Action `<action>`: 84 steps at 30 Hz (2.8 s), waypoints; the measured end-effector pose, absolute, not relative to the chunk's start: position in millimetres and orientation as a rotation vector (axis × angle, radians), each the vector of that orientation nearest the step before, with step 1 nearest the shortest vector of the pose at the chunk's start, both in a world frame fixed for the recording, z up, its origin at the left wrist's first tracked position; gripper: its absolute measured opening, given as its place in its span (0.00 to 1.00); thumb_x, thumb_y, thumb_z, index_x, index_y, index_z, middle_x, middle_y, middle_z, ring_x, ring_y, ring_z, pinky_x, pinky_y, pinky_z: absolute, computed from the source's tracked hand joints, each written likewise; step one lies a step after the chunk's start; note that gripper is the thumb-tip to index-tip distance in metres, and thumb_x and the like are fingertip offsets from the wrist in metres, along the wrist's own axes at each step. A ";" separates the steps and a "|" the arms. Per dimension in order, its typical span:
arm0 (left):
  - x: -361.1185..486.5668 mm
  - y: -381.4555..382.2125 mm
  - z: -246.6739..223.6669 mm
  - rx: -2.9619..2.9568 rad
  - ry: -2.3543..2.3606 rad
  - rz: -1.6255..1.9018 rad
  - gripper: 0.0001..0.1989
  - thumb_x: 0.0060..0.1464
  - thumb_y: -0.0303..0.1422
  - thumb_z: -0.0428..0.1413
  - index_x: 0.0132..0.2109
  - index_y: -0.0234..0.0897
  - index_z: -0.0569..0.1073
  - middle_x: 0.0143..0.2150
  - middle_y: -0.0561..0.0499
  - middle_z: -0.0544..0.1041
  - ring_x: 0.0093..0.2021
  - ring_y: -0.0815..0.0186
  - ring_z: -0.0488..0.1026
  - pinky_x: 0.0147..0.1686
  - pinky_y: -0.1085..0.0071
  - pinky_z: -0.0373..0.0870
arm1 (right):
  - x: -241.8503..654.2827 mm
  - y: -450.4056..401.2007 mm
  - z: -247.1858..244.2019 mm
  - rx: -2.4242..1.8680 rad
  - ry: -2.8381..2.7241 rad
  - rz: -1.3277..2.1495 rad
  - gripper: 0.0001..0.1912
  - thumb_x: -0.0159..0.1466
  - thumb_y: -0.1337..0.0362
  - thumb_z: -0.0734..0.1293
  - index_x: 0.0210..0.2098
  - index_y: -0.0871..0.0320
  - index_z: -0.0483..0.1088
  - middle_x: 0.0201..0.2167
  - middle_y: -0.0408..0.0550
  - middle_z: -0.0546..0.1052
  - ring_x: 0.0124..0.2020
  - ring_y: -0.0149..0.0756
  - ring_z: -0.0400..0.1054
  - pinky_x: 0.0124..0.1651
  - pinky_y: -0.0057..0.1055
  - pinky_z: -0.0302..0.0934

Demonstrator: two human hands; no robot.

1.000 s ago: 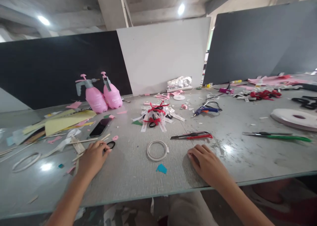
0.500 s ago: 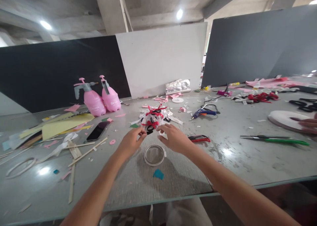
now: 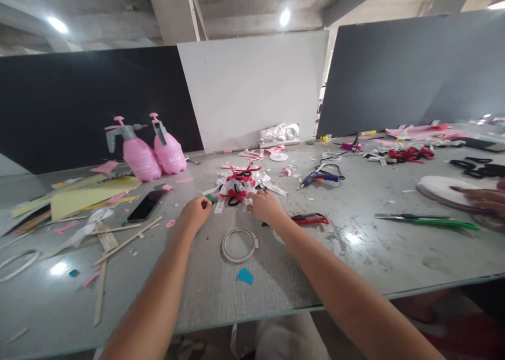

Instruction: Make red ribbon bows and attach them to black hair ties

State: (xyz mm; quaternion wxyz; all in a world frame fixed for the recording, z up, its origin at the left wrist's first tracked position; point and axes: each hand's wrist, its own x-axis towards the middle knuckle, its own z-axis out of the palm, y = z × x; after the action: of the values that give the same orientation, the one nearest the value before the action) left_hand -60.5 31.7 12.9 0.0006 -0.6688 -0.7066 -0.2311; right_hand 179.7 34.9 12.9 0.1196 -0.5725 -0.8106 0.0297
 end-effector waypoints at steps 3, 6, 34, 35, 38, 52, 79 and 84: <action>-68.5 28.8 5.2 -2.126 -2.280 -0.735 0.10 0.56 0.39 0.51 0.36 0.42 0.75 0.36 0.49 0.80 0.36 0.61 0.74 0.31 0.70 0.58 | 176.8 29.5 6.6 -1.687 -2.420 0.094 0.22 0.64 0.56 0.62 0.56 0.53 0.68 0.52 0.60 0.70 0.54 0.52 0.62 0.51 0.42 0.56; -65.4 27.4 4.1 -2.210 -2.298 -0.760 0.10 0.55 0.40 0.53 0.37 0.43 0.75 0.36 0.49 0.79 0.36 0.61 0.74 0.31 0.71 0.59 | 175.5 24.9 5.1 -1.693 -2.421 0.060 0.21 0.64 0.57 0.61 0.55 0.54 0.69 0.52 0.61 0.70 0.54 0.53 0.61 0.50 0.43 0.56; -43.2 40.6 -4.8 -2.553 -1.957 -2.001 0.22 0.52 0.47 0.55 0.48 0.35 0.72 0.31 0.51 0.73 0.26 0.70 0.66 0.29 0.73 0.64 | 173.5 27.4 16.9 -1.463 -2.047 0.081 0.12 0.66 0.65 0.59 0.43 0.59 0.72 0.40 0.53 0.76 0.45 0.39 0.67 0.52 0.33 0.55; -37.7 37.7 -3.0 -2.590 -1.986 -2.111 0.24 0.51 0.48 0.57 0.48 0.35 0.71 0.30 0.52 0.72 0.24 0.71 0.65 0.28 0.74 0.63 | 171.7 26.2 17.9 -1.385 -2.020 0.110 0.12 0.66 0.64 0.59 0.45 0.59 0.71 0.40 0.51 0.76 0.45 0.38 0.67 0.52 0.32 0.55; -21.6 28.7 0.1 -2.761 -2.046 -2.294 0.26 0.47 0.47 0.62 0.47 0.35 0.70 0.32 0.52 0.72 0.23 0.74 0.63 0.26 0.75 0.62 | 165.6 21.7 17.8 -1.227 -1.979 0.178 0.15 0.66 0.61 0.62 0.50 0.58 0.69 0.41 0.50 0.76 0.46 0.36 0.67 0.52 0.30 0.55; -11.3 24.8 4.1 -2.746 -1.960 -2.267 0.20 0.47 0.43 0.62 0.44 0.34 0.75 0.30 0.54 0.71 0.24 0.74 0.62 0.26 0.75 0.59 | 158.8 20.7 16.2 -1.127 -1.908 0.417 0.05 0.63 0.63 0.65 0.35 0.57 0.73 0.31 0.44 0.76 0.32 0.32 0.66 0.35 0.26 0.55; -10.9 27.4 0.0 -2.765 -1.982 -2.410 0.16 0.47 0.44 0.63 0.30 0.35 0.70 0.24 0.56 0.66 0.25 0.73 0.62 0.26 0.75 0.61 | 164.4 19.8 17.7 -1.051 -1.980 0.277 0.07 0.66 0.63 0.63 0.38 0.57 0.72 0.36 0.47 0.72 0.40 0.35 0.64 0.46 0.30 0.57; -14.2 34.8 -2.5 -2.511 -1.958 -2.448 0.17 0.42 0.44 0.65 0.33 0.36 0.73 0.26 0.56 0.70 0.23 0.74 0.63 0.25 0.75 0.60 | 162.7 22.5 15.6 -1.012 -2.002 0.301 0.03 0.64 0.66 0.64 0.36 0.58 0.70 0.35 0.46 0.73 0.39 0.33 0.65 0.43 0.28 0.57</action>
State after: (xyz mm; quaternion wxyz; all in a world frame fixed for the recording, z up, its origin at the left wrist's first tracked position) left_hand -14.2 34.8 -2.5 -0.4235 -0.5664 -0.4416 -0.5522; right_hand 162.7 22.5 15.6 0.4251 -0.4049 -0.8005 0.1204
